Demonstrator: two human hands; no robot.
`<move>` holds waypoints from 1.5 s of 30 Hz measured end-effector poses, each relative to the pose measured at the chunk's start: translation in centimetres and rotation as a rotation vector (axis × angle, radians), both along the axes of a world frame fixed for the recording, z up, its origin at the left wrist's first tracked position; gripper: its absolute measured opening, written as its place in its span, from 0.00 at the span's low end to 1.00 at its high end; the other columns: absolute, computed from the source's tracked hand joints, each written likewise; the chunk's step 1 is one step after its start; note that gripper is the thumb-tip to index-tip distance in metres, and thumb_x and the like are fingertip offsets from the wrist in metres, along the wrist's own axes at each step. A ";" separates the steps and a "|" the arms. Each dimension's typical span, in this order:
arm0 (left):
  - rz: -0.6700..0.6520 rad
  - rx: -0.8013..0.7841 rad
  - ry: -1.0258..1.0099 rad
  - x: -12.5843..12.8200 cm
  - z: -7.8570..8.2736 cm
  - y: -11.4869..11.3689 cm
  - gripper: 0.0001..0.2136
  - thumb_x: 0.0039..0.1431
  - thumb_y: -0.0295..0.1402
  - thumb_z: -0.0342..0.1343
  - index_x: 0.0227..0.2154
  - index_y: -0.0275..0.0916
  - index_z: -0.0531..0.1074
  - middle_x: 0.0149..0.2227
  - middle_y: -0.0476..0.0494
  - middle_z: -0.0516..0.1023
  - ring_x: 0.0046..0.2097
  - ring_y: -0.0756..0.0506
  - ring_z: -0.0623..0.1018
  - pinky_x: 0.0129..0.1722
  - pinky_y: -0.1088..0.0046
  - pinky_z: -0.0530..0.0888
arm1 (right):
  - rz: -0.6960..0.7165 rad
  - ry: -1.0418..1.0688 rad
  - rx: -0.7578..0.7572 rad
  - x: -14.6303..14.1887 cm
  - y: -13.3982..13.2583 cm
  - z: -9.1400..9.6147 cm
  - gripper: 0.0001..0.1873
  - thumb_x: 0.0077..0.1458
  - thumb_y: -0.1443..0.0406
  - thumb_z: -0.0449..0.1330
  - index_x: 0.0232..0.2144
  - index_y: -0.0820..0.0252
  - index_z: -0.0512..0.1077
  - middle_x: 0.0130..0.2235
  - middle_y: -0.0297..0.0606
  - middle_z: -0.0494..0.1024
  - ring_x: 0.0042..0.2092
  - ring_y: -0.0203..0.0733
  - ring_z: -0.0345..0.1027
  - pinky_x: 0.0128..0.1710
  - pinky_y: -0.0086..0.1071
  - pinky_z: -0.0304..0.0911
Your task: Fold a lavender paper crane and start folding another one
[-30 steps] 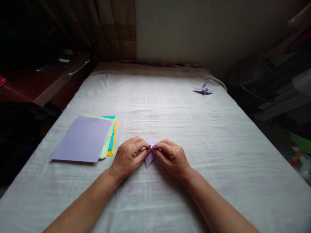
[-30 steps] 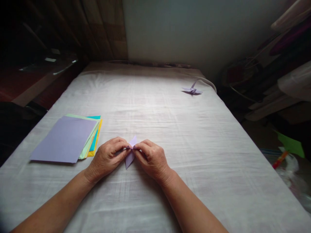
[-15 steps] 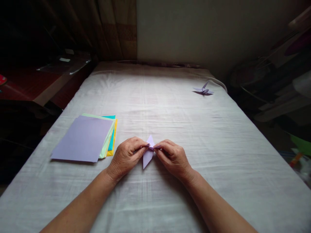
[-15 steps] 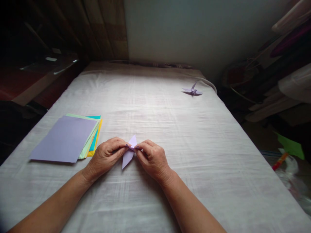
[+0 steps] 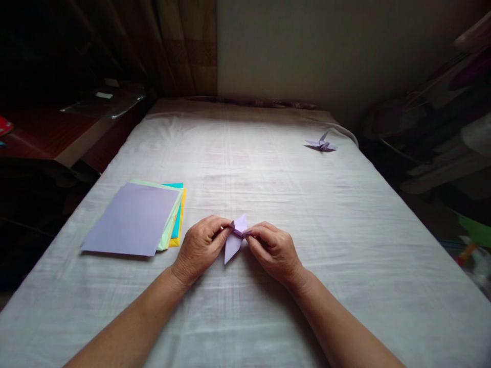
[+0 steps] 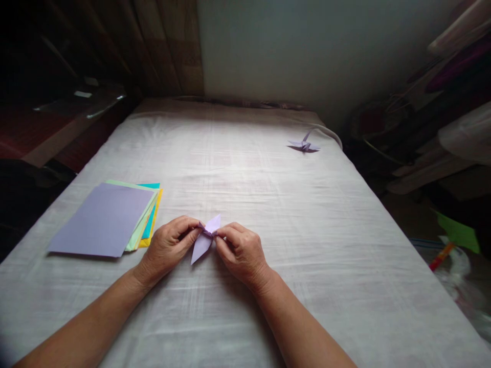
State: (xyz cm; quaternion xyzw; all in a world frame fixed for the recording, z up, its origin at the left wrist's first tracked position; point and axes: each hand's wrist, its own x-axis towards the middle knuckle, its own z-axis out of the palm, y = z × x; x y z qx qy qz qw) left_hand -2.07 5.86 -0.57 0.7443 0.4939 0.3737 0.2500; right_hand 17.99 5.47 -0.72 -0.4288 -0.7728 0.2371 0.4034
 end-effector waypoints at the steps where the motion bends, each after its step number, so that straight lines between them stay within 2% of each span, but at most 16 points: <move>1: 0.004 -0.002 -0.001 0.0 0.0 0.0 0.05 0.61 0.29 0.54 0.36 0.41 0.75 0.34 0.48 0.79 0.36 0.48 0.78 0.37 0.74 0.72 | -0.009 0.007 0.018 0.0 0.0 0.0 0.08 0.58 0.71 0.56 0.34 0.57 0.75 0.32 0.37 0.79 0.33 0.37 0.74 0.34 0.27 0.68; 5: 0.035 -0.016 -0.010 0.0 0.1 0.1 0.05 0.62 0.29 0.54 0.37 0.41 0.75 0.34 0.49 0.79 0.35 0.49 0.78 0.36 0.75 0.73 | -0.077 0.018 0.059 -0.1 0.0 0.1 0.07 0.58 0.71 0.57 0.31 0.58 0.75 0.30 0.36 0.78 0.30 0.36 0.73 0.32 0.27 0.67; 9: 0.115 0.046 -0.040 0.4 0.5 -0.3 0.08 0.61 0.30 0.56 0.43 0.40 0.72 0.36 0.48 0.77 0.30 0.52 0.76 0.29 0.78 0.72 | -0.183 0.005 0.067 0.0 0.1 0.0 0.07 0.57 0.71 0.57 0.29 0.58 0.74 0.28 0.34 0.77 0.26 0.33 0.69 0.28 0.26 0.64; 12: 0.052 0.155 0.000 0.8 0.9 -0.7 0.06 0.63 0.31 0.55 0.41 0.40 0.74 0.36 0.47 0.77 0.35 0.50 0.77 0.34 0.76 0.74 | -0.230 -0.006 0.079 -0.1 0.1 -0.1 0.07 0.57 0.70 0.58 0.29 0.58 0.75 0.28 0.33 0.78 0.27 0.34 0.70 0.27 0.26 0.64; 15: -0.027 0.204 0.080 1.2 1.0 -1.0 0.09 0.64 0.32 0.54 0.45 0.41 0.75 0.38 0.45 0.78 0.42 0.46 0.77 0.44 0.70 0.74 | -0.177 -0.008 0.086 -0.3 -0.2 -0.1 0.06 0.59 0.70 0.58 0.34 0.57 0.76 0.31 0.35 0.80 0.30 0.35 0.73 0.31 0.27 0.67; 21: -0.023 0.179 0.078 1.0 0.6 -0.8 0.09 0.65 0.33 0.53 0.44 0.41 0.77 0.39 0.44 0.79 0.42 0.46 0.77 0.44 0.69 0.74 | -0.005 -0.002 0.101 -0.7 -0.7 0.1 0.09 0.62 0.69 0.56 0.41 0.57 0.75 0.38 0.39 0.80 0.39 0.38 0.76 0.39 0.29 0.71; 25: -0.037 0.183 0.076 1.1 0.5 -0.8 0.10 0.65 0.34 0.55 0.45 0.41 0.77 0.39 0.44 0.79 0.41 0.46 0.77 0.43 0.69 0.74 | -0.020 0.064 0.110 -0.7 -0.4 0.1 0.08 0.62 0.70 0.56 0.40 0.56 0.75 0.37 0.39 0.80 0.39 0.38 0.76 0.40 0.29 0.71; 33: -0.018 0.225 0.093 1.5 0.3 -0.9 0.08 0.63 0.31 0.56 0.43 0.41 0.77 0.39 0.44 0.79 0.41 0.45 0.77 0.43 0.67 0.74 | -0.050 0.108 0.072 -0.9 -0.3 0.1 0.07 0.59 0.70 0.59 0.39 0.55 0.74 0.34 0.35 0.79 0.30 0.34 0.72 0.33 0.27 0.70; 40: -0.044 0.204 0.051 1.3 0.3 -0.8 0.08 0.63 0.32 0.57 0.43 0.41 0.77 0.39 0.44 0.79 0.41 0.46 0.77 0.43 0.69 0.74 | -0.035 0.114 0.082 -0.8 -0.2 0.1 0.07 0.60 0.71 0.59 0.39 0.56 0.74 0.35 0.36 0.79 0.35 0.35 0.74 0.35 0.27 0.70; 45: -0.049 0.160 0.035 1.3 0.4 -0.8 0.08 0.62 0.32 0.57 0.43 0.42 0.77 0.39 0.44 0.79 0.42 0.46 0.77 0.43 0.69 0.74 | -0.038 0.110 0.098 -0.8 -0.2 0.4 0.08 0.60 0.71 0.57 0.38 0.55 0.73 0.35 0.36 0.79 0.35 0.36 0.74 0.33 0.27 0.70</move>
